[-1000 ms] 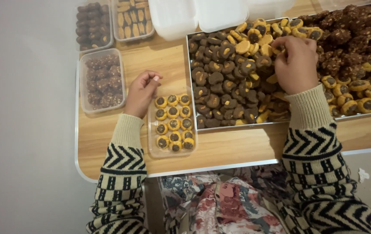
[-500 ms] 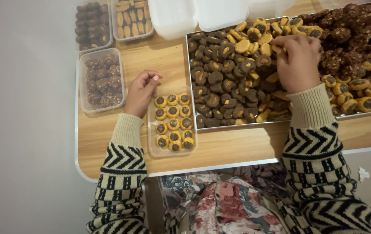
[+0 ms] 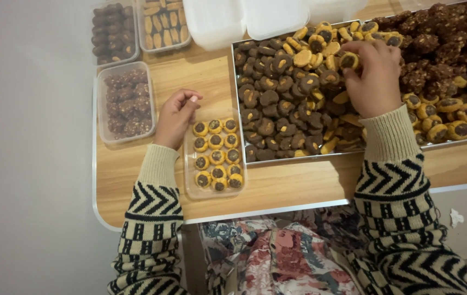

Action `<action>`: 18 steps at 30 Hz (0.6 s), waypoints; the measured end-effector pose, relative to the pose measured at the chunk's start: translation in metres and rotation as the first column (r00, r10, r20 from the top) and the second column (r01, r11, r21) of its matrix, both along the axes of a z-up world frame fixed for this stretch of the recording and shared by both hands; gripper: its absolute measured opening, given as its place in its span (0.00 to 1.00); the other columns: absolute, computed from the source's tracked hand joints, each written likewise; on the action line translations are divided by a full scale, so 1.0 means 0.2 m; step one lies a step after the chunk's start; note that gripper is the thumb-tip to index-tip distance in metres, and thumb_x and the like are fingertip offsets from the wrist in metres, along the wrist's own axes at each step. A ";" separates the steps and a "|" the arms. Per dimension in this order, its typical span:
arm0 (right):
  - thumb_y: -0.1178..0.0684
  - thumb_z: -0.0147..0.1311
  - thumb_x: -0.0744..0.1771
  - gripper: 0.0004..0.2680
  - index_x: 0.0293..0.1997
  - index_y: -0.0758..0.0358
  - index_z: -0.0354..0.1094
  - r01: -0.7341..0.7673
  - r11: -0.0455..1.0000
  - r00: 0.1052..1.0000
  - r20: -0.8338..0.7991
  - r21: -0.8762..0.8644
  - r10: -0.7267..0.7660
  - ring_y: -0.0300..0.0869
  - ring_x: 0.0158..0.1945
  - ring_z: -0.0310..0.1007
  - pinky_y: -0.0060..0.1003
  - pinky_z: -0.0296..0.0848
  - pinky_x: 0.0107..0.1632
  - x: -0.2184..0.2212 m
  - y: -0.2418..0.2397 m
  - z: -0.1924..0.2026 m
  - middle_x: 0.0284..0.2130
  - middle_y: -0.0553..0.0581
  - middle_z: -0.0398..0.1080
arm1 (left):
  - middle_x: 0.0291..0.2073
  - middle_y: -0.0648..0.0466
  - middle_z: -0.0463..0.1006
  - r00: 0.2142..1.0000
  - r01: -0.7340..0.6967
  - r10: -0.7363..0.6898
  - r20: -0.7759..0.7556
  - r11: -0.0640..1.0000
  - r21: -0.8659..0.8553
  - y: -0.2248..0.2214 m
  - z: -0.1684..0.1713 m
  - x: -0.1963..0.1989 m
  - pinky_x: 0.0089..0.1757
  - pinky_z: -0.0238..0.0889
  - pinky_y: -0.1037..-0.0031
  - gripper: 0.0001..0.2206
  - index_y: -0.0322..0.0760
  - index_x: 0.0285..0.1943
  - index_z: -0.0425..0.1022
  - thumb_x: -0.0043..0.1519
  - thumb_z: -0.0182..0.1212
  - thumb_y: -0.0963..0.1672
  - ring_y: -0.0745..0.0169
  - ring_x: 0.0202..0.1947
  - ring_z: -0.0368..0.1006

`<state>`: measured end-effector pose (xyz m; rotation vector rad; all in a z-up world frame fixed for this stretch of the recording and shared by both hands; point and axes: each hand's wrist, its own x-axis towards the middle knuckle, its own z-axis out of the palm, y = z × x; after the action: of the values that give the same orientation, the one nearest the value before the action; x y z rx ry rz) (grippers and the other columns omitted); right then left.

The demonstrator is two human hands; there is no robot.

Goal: Arranging and packing various types of cookies from a large tray into smaller plastic containers.

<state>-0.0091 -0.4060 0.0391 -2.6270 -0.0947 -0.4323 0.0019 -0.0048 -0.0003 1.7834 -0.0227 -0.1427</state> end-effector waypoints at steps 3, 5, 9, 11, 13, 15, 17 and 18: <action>0.67 0.57 0.66 0.16 0.61 0.64 0.70 -0.007 1.000 1.000 0.018 -0.015 0.008 0.64 0.56 0.56 0.63 0.61 0.54 0.00 -0.01 0.00 0.52 0.65 0.67 | 0.31 0.59 0.71 1.000 -0.003 0.003 -0.001 1.000 0.006 0.00 0.00 0.00 0.31 0.58 0.81 0.05 0.41 0.47 0.76 0.69 0.53 0.42 0.73 0.25 0.62; 0.69 0.56 0.64 0.18 0.61 0.64 0.70 -0.033 0.999 0.999 0.022 -0.005 0.033 0.62 0.59 0.58 0.63 0.61 0.55 0.00 -0.01 0.00 0.52 0.65 0.66 | 0.31 0.59 0.71 1.000 0.001 -0.001 0.006 1.000 0.011 0.00 -0.01 0.00 0.31 0.59 0.81 0.05 0.41 0.47 0.76 0.70 0.53 0.43 0.73 0.25 0.62; 0.68 0.58 0.64 0.18 0.61 0.65 0.70 -0.090 0.996 0.994 0.056 0.024 0.089 0.58 0.57 0.65 0.61 0.61 0.57 -0.01 0.02 0.03 0.51 0.64 0.67 | 0.30 0.59 0.71 1.000 -0.004 0.004 -0.003 1.000 -0.014 0.00 -0.01 0.00 0.31 0.59 0.82 0.05 0.41 0.47 0.76 0.70 0.53 0.42 0.73 0.25 0.62; 0.70 0.58 0.65 0.16 0.59 0.72 0.70 -0.126 0.989 0.990 0.072 0.081 0.121 0.54 0.54 0.72 0.51 0.71 0.58 -0.02 0.04 0.07 0.52 0.68 0.68 | 0.32 0.59 0.72 1.000 -0.015 0.014 0.015 1.000 0.023 0.01 -0.02 0.00 0.31 0.59 0.82 0.05 0.43 0.46 0.76 0.69 0.54 0.43 0.74 0.25 0.62; 0.69 0.58 0.65 0.15 0.59 0.73 0.70 -0.143 0.987 0.986 0.090 0.066 0.137 0.54 0.52 0.73 0.51 0.73 0.56 -0.02 0.03 0.05 0.52 0.68 0.69 | 0.31 0.59 0.72 1.000 -0.015 0.014 0.007 1.000 0.021 0.00 0.00 0.00 0.31 0.59 0.82 0.05 0.42 0.46 0.76 0.69 0.53 0.43 0.74 0.25 0.61; 0.69 0.58 0.66 0.14 0.58 0.73 0.70 -0.163 0.986 0.982 0.107 0.048 0.157 0.54 0.51 0.74 0.51 0.74 0.54 -0.01 0.03 0.05 0.51 0.69 0.69 | 0.30 0.59 0.71 1.000 -0.017 0.017 -0.001 1.000 0.016 0.01 -0.01 0.00 0.31 0.58 0.81 0.05 0.41 0.45 0.76 0.69 0.53 0.43 0.73 0.25 0.61; 0.70 0.59 0.66 0.14 0.58 0.75 0.71 -0.148 0.987 0.982 0.131 0.061 0.139 0.53 0.47 0.75 0.45 0.77 0.47 -0.02 0.04 0.06 0.47 0.69 0.72 | 0.31 0.59 0.71 1.000 -0.009 0.009 0.006 1.000 -0.009 0.01 -0.02 0.01 0.32 0.59 0.81 0.05 0.41 0.45 0.75 0.69 0.53 0.43 0.73 0.25 0.62; 0.70 0.59 0.66 0.14 0.58 0.75 0.71 -0.151 0.987 0.981 0.130 0.060 0.142 0.53 0.47 0.75 0.45 0.77 0.47 -0.02 0.04 0.05 0.47 0.69 0.72 | 0.31 0.59 0.71 1.000 -0.012 0.012 0.005 1.000 -0.011 0.01 0.00 0.00 0.32 0.59 0.81 0.05 0.41 0.45 0.75 0.69 0.53 0.43 0.73 0.25 0.62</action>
<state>-0.0139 -0.3979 0.0496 -2.5024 -0.3065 -0.5381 0.0014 -0.0025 -0.0006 1.7731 -0.0161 -0.1293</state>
